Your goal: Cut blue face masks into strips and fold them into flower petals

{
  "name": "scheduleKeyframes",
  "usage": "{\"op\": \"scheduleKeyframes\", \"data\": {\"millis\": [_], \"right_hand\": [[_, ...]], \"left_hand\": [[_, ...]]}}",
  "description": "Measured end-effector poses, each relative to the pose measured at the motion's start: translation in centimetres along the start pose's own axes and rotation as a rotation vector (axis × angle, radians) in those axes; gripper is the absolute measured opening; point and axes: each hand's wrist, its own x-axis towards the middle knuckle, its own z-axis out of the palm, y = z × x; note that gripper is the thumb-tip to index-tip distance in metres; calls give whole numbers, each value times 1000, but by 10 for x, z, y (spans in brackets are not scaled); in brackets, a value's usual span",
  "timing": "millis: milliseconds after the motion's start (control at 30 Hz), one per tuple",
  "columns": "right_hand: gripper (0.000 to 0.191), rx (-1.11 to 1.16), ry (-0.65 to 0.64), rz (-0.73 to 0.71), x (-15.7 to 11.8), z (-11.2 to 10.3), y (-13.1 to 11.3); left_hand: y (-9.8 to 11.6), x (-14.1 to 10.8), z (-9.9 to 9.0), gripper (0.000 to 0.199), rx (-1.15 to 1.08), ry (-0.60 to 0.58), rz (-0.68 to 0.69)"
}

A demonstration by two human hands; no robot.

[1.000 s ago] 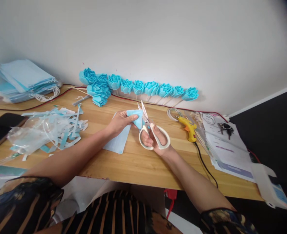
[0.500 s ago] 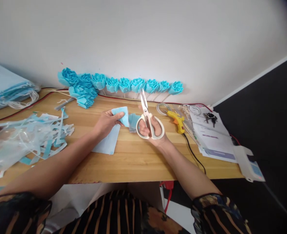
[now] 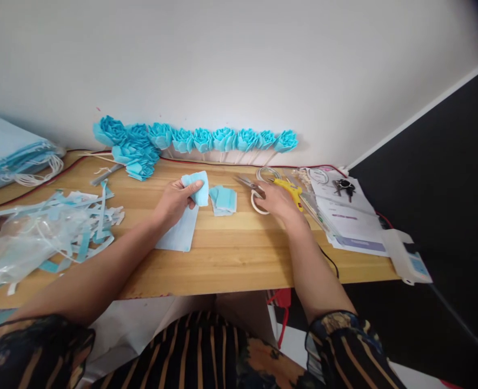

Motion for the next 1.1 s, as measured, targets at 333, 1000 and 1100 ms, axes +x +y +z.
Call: {"op": "scheduleKeyframes", "data": {"millis": [333, 1000, 1100], "right_hand": [[45, 741, 174, -156, -2, 11, -30], [32, 1336, 115, -146, 2, 44, -79], [45, 1461, -25, -150, -3, 46, -84]], "left_hand": [[1, -7, 8, 43, 126, -62, -18], [3, -7, 10, 45, 166, -137, -16], [2, -7, 10, 46, 159, -100, -10]]}}
